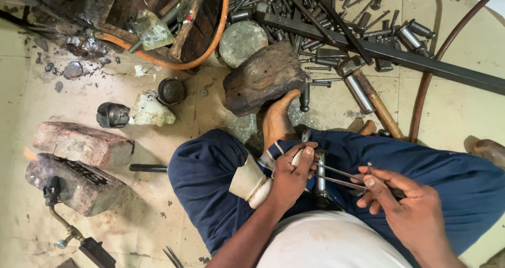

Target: The person sits on the workshop floor handling a white plaster-like mold and a rounded white piece, with a gas torch burning beside them, then uses dividers to measure the white egg-shaped piece, repositioning it repeatedly while taking measurements.

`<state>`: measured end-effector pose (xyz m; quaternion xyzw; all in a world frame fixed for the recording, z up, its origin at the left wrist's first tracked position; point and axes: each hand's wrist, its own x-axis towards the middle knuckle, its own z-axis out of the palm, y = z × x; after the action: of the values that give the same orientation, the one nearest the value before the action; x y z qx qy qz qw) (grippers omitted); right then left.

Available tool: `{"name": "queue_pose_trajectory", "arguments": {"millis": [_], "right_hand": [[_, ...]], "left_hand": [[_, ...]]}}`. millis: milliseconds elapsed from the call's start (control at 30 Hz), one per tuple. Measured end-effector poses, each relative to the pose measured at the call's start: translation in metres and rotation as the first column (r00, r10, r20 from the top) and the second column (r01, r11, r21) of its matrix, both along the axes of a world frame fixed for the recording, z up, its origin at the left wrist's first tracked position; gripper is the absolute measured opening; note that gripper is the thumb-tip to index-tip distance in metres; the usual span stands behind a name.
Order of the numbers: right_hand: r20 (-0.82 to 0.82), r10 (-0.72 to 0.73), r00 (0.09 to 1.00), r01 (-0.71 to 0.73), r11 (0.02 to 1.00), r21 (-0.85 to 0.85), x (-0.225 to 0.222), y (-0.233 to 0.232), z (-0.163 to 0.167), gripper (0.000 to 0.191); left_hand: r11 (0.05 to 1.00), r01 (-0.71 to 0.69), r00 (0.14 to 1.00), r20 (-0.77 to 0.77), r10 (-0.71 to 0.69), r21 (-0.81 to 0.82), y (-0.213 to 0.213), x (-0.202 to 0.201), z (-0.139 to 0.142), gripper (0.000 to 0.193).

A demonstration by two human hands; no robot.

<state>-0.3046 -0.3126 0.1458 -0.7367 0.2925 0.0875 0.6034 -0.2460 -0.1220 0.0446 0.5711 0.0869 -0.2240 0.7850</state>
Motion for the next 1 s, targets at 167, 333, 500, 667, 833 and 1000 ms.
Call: {"name": "queue_pose_trajectory", "arguments": {"millis": [167, 333, 500, 667, 833, 1000], "right_hand": [[-0.067, -0.051, 0.996, 0.037, 0.979, -0.199, -0.007, -0.016, 0.006, 0.025], [0.226, -0.047, 0.973, 0.087, 0.982, -0.169, -0.009, -0.068, 0.008, 0.032], [0.158, -0.075, 0.985, 0.114, 0.961, -0.253, -0.008, -0.074, 0.005, 0.034], [0.171, 0.000, 0.985, 0.058, 0.940, -0.336, 0.008, -0.048, 0.017, 0.035], [0.117, 0.046, 0.992, 0.002, 0.925, -0.381, 0.032, -0.028, 0.027, 0.035], [0.172, 0.119, 0.978, -0.060, 0.947, -0.315, 0.066, -0.009, 0.027, 0.035]], "left_hand": [[0.951, -0.116, 0.984, -0.162, 0.071, -0.287, 0.005, 0.006, 0.018, 0.040], [0.909, -0.179, 0.971, -0.214, 0.103, -0.376, 0.005, 0.012, 0.035, 0.031], [0.950, 0.077, 0.987, 0.112, -0.116, 0.304, 0.014, 0.025, 0.053, 0.034], [0.688, -0.142, 0.963, 0.259, -0.068, 0.712, 0.070, 0.113, 0.039, 0.044], [0.963, -0.217, 0.975, 0.091, 0.204, 0.161, 0.119, 0.171, -0.006, 0.030], [0.879, -0.288, 0.958, 0.128, 0.259, 0.381, 0.118, 0.168, -0.036, 0.045]]}}
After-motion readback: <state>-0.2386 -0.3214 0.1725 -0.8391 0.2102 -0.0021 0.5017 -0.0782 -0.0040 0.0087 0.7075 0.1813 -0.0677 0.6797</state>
